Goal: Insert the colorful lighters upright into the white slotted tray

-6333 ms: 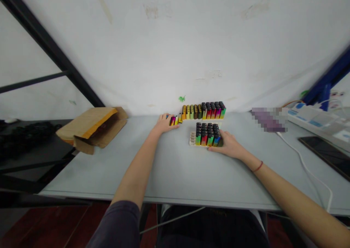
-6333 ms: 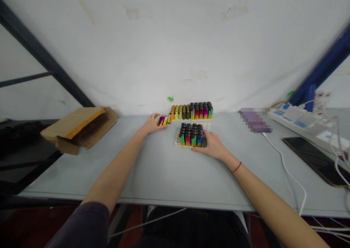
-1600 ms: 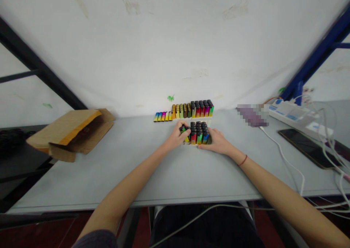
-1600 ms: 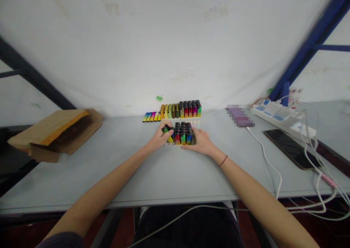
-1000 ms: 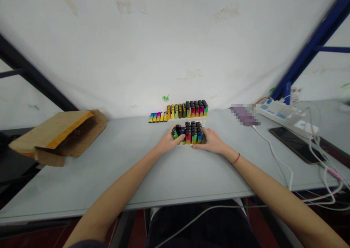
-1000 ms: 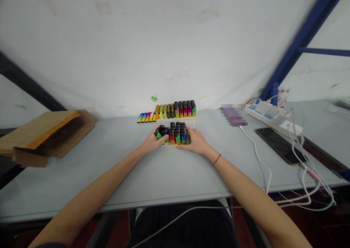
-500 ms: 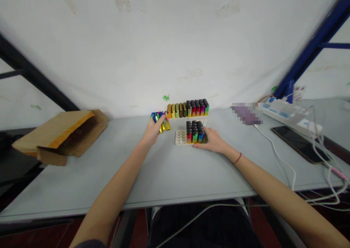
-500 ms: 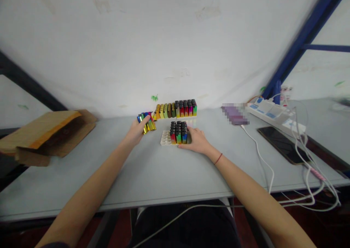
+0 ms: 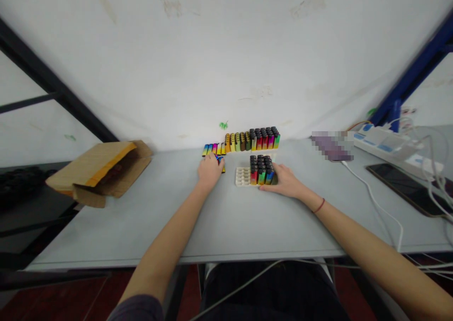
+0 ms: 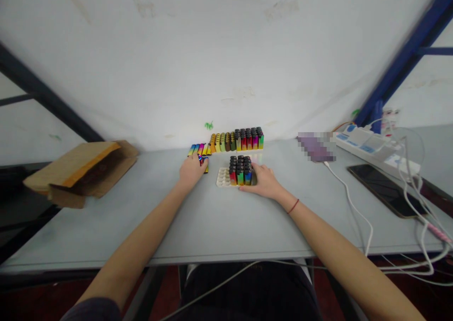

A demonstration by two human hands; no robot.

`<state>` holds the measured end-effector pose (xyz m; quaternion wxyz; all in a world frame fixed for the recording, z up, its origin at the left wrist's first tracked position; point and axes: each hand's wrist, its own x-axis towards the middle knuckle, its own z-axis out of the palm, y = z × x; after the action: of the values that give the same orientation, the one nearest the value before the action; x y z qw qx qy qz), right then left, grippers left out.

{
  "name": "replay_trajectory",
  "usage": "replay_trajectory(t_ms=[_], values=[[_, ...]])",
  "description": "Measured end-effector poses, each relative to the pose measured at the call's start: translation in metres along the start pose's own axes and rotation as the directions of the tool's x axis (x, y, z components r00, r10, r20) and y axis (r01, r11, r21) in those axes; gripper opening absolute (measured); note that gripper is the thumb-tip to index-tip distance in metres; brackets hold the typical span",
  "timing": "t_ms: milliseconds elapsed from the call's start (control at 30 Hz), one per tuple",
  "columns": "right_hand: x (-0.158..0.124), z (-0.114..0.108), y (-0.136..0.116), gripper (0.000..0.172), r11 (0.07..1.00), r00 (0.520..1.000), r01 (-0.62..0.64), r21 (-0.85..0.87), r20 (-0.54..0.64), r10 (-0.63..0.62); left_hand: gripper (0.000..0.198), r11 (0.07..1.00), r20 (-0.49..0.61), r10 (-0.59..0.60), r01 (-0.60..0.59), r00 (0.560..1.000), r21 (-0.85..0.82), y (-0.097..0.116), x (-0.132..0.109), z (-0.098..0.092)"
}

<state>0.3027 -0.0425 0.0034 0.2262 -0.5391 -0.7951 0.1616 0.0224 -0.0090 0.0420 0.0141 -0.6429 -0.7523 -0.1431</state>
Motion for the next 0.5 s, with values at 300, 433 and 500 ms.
replay_trajectory(t_ms=[300,433,500], values=[[0.001,0.000,0.000,0.091,1.000,1.000,0.003,-0.001,0.013,-0.003,0.061,0.995,0.084,-0.041,0.048,0.996,-0.086,-0.023,0.005,0.003],[0.001,-0.001,-0.001,0.091,1.000,1.000,-0.009,-0.010,0.024,0.009,0.062,0.994,0.365,0.108,-0.090,0.925,-0.064,-0.052,0.012,-0.011],[0.001,-0.001,0.000,0.090,1.000,1.000,-0.007,-0.012,0.016,0.007,0.064,0.991,0.409,0.135,-0.132,0.902,-0.036,-0.061,0.012,-0.011]])
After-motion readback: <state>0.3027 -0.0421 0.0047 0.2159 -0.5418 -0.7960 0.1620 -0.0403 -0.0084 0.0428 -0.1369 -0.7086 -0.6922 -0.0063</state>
